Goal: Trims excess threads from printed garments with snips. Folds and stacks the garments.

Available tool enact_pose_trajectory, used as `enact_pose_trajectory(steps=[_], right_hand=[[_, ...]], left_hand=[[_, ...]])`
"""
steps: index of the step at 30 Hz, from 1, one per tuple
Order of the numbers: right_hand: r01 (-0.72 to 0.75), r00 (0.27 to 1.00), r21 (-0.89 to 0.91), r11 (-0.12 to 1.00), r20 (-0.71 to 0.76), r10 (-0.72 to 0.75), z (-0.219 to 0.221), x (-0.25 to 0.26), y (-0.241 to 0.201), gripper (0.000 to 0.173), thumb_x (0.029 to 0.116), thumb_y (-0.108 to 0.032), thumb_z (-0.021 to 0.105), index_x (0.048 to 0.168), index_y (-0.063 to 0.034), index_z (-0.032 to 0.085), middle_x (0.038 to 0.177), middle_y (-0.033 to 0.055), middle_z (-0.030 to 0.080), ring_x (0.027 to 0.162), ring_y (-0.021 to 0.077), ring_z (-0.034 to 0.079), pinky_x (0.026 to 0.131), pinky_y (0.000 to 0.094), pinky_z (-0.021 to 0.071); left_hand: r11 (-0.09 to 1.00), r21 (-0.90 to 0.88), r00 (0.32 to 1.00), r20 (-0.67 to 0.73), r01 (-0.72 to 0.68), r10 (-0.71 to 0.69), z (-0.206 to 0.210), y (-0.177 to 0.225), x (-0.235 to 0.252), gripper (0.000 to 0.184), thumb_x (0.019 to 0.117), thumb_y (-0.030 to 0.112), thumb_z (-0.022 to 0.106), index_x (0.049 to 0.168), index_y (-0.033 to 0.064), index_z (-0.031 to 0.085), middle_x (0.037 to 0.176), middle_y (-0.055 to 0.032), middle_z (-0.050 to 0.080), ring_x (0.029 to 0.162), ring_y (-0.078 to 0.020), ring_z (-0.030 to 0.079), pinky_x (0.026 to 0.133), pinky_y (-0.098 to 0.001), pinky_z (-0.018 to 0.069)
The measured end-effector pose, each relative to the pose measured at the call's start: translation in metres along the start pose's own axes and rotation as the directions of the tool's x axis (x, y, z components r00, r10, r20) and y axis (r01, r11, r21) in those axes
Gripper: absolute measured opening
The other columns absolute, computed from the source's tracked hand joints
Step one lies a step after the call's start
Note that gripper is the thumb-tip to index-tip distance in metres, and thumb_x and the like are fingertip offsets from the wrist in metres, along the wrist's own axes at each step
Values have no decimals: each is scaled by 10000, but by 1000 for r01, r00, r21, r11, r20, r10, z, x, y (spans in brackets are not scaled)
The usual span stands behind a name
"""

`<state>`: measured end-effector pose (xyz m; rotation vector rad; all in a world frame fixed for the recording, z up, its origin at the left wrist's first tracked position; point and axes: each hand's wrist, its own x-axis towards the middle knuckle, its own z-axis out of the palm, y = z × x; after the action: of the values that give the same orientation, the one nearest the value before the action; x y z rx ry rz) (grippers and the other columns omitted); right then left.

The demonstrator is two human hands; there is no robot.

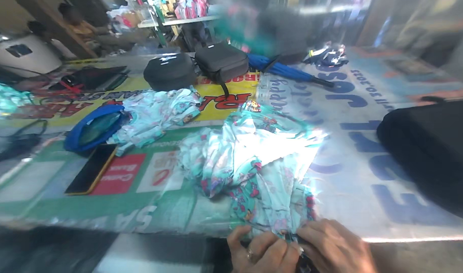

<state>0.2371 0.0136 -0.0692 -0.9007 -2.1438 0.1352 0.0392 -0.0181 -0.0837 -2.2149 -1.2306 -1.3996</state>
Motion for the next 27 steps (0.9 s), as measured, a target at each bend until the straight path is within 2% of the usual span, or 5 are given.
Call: enact_pose_trajectory(steps=[11, 16, 22, 27], right_hand=[[-5, 1000, 19, 1000, 6, 5, 1, -3, 2, 148, 1035, -254, 599, 1026, -131, 681, 946, 44, 732, 848, 143, 673, 708, 270, 509], [-46, 998, -10, 999, 37, 46, -4, -2, 0, 175, 1014, -275, 630, 1062, -112, 675, 966, 69, 731, 871, 156, 688, 710, 265, 536], [-2, 999, -43, 999, 38, 3, -3, 8, -1, 170, 1038, -250, 574, 1064, -128, 689, 969, 58, 734, 855, 164, 677, 693, 282, 513], [-18, 998, 10, 1000, 59, 17, -2, 11, 1, 172, 1037, -236, 574, 1068, -126, 702, 987, 55, 742, 879, 154, 690, 709, 280, 530]], left_hand=[[1000, 25, 1000, -10, 5, -4, 1, -1, 0, 107, 1023, 250, 579, 998, 226, 680, 910, 73, 646, 986, -64, 583, 1116, -348, 267], [1000, 18, 1000, 2, 7, -7, -1, -2, 0, 99, 1020, 253, 590, 1013, 228, 685, 939, 82, 655, 1007, -57, 581, 1119, -351, 259], [1000, 8, 1000, 14, 2, -2, 1, 1, 1, 125, 1025, 255, 579, 1011, 232, 701, 940, 87, 672, 1012, -55, 585, 1123, -353, 251], [1000, -19, 1000, 21, 0, 1, 1, 2, 2, 134, 1025, 236, 576, 988, 223, 704, 931, 80, 669, 1010, -62, 581, 1119, -345, 250]])
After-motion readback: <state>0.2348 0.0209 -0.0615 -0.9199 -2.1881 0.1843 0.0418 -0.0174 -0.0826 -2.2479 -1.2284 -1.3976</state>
